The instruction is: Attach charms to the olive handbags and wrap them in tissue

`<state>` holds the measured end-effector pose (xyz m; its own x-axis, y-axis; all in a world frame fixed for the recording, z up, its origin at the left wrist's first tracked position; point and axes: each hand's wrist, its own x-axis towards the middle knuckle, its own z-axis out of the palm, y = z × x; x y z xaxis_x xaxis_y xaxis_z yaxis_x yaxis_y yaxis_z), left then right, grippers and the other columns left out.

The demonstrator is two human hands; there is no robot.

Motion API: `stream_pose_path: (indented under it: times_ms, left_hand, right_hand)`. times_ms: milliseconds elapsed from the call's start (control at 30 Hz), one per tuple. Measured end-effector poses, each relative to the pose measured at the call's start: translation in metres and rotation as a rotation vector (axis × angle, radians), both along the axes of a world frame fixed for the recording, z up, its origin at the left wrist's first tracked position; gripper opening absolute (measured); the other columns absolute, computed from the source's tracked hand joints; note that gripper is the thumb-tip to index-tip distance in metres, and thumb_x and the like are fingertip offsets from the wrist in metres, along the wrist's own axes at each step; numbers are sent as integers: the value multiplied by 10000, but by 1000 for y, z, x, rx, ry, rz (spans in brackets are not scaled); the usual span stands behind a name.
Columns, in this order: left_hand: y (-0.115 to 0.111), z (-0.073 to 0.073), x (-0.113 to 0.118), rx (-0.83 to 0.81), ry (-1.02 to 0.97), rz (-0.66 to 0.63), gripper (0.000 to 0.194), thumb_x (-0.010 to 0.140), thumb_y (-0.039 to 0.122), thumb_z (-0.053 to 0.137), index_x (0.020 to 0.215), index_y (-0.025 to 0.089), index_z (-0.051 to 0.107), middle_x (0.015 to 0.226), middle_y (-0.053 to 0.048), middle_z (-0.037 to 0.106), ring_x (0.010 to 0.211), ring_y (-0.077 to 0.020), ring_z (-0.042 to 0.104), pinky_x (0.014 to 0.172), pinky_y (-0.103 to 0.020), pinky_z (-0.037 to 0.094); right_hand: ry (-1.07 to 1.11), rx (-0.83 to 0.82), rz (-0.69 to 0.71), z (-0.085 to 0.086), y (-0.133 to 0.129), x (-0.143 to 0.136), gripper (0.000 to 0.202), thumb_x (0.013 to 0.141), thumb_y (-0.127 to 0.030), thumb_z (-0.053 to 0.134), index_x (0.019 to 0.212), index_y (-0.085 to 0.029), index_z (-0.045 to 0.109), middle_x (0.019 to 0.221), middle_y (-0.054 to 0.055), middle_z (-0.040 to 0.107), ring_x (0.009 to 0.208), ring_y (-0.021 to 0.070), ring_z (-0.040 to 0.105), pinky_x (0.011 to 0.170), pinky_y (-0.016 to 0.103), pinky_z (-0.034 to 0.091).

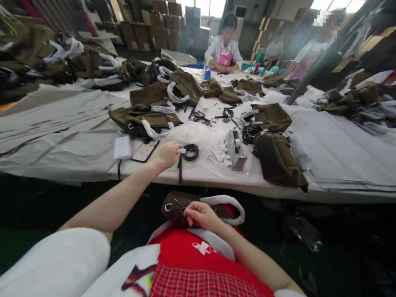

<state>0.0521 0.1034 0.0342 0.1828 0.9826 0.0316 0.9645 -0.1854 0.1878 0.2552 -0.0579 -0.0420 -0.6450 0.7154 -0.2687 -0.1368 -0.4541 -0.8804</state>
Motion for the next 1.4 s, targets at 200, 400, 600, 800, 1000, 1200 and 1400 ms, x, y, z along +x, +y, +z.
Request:
stream_pose_path:
  times_ms: [200,400,600,800,1000,1200,1400]
  left_hand:
    - [-98,-51,3,-182,-98,221,271,795,427,611,753,187,730,764,-126,741,787,-297,694,720,-359,508]
    - [-114,-95,4,-160,-418,312,323,811,467,613,1010,236,721,998,-72,762,944,-255,696,804,-317,525]
    - [-105,-101,-7,-192,-755,240,267,842,412,546,894,187,678,900,-51,770,864,-202,715,810,-289,555]
    - [-113,-74,-30,-258,-960,184,240,784,386,588,892,186,663,827,-44,771,777,-210,724,737,-306,576]
    - [-125,-54,-38,-178,-816,231,277,764,353,599,979,199,682,841,-34,774,783,-225,721,755,-322,555]
    - [-137,-48,-35,-62,-596,114,231,825,302,540,972,218,698,927,-60,762,894,-242,701,843,-350,525]
    - [-132,-50,-35,-105,-680,131,229,828,312,528,978,229,680,871,-31,771,825,-228,717,770,-332,539]
  right_hand:
    - [10,-72,-123,-3,14,-16,461,671,-608,724,734,-176,576,463,-60,535,366,52,316,393,214,172]
    - [13,-80,-213,-9,21,-34,470,655,-613,735,738,-180,573,451,-58,532,346,51,306,374,203,180]
    - [-33,-81,-240,-10,28,-40,450,678,-597,724,726,-177,570,451,-50,543,326,48,286,352,200,167]
    - [-103,-72,-247,-10,35,-50,404,717,-559,705,717,-179,567,436,-52,520,333,61,318,357,202,232]
    - [-164,-69,-213,-8,35,-60,363,725,-510,706,688,-179,561,439,-46,534,349,60,340,365,191,228]
    - [-153,-75,-222,0,36,-68,369,659,-510,728,661,-181,561,411,-47,532,330,56,339,368,194,219]
    - [-132,-35,-239,-2,39,-68,405,629,-550,726,639,-185,551,398,-46,521,312,54,323,368,205,219]
